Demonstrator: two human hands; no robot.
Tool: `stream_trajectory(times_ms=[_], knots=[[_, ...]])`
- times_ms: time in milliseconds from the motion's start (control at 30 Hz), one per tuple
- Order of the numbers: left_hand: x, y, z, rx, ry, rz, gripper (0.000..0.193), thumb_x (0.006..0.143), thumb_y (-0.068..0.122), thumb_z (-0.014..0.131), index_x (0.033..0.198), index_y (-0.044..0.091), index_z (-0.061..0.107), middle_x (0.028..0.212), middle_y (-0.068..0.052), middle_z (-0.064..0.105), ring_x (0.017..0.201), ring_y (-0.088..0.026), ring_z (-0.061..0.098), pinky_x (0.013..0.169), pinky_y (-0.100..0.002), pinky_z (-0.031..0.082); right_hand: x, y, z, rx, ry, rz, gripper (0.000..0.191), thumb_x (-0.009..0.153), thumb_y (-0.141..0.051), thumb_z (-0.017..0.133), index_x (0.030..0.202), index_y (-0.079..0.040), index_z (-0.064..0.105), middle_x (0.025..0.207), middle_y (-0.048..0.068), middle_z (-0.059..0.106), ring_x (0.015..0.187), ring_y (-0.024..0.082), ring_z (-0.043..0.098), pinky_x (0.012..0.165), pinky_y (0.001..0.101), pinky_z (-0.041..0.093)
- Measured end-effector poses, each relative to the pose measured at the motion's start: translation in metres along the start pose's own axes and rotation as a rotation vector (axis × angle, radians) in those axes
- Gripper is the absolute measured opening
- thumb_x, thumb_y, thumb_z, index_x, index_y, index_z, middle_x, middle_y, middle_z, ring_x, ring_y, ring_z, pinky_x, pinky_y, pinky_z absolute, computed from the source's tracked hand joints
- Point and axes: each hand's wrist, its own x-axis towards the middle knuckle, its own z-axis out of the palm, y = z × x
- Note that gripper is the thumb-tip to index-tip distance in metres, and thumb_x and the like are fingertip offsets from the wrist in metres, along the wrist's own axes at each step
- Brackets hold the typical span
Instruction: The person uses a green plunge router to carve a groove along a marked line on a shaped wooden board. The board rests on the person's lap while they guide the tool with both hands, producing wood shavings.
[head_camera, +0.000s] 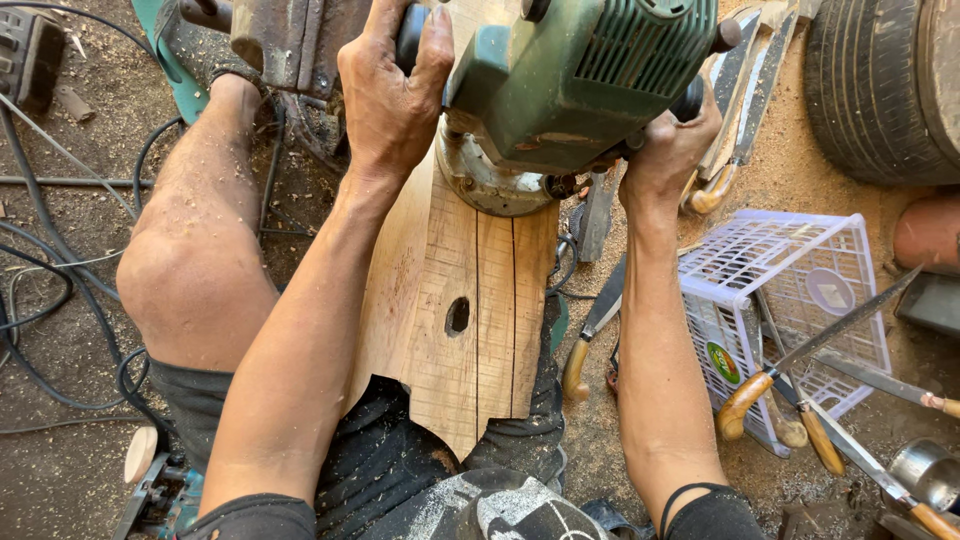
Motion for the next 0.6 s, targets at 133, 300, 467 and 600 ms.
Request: stream_trajectory(times_ms=[133, 300, 467, 600], knots=[[-0.002, 0.0, 0.0, 0.005, -0.018, -0.005, 0.024, 0.115, 0.027, 0.058, 0.124, 0.005, 0.064, 0.074, -0.002, 0.063, 0.066, -0.009, 0.061, 0.062, -0.03, 0.051, -0.003, 0.002, -0.002, -0.067, 0.007, 0.015, 0.01, 0.089, -0.016, 0.062, 0.085, -0.007, 0.06, 0.07, 0.0, 0.06, 0.052, 0.009, 0.053, 0.046, 0.0284, 0.045], [-0.006, 0.002, -0.002, 0.014, -0.019, -0.017, 0.024, 0.115, 0.027, 0.058, 0.123, 0.005, 0.063, 0.074, -0.001, 0.061, 0.065, -0.009, 0.06, 0.062, -0.03, 0.05, -0.004, 0.004, -0.007, -0.154, 0.023, 0.001, 0.012, 0.091, -0.017, 0.062, 0.084, -0.007, 0.059, 0.069, 0.0, 0.059, 0.052, 0.009, 0.054, 0.046, 0.0289, 0.047], [-0.009, 0.005, -0.002, 0.017, -0.017, -0.006, 0.026, 0.115, 0.028, 0.058, 0.122, 0.004, 0.063, 0.075, -0.001, 0.062, 0.066, -0.009, 0.061, 0.062, -0.03, 0.051, -0.007, 0.003, -0.007, -0.101, -0.014, -0.013, 0.012, 0.093, -0.019, 0.063, 0.088, -0.008, 0.061, 0.076, 0.001, 0.064, 0.062, 0.011, 0.064, 0.056, 0.0319, 0.059], [-0.011, 0.008, -0.004, 0.01, -0.019, -0.014, 0.027, 0.114, 0.028, 0.058, 0.122, 0.003, 0.063, 0.073, -0.002, 0.06, 0.065, -0.009, 0.058, 0.061, -0.03, 0.049, -0.012, 0.001, -0.006, -0.047, -0.02, -0.013, 0.012, 0.093, -0.017, 0.066, 0.089, -0.006, 0.062, 0.077, 0.002, 0.064, 0.063, 0.013, 0.063, 0.058, 0.033, 0.057]])
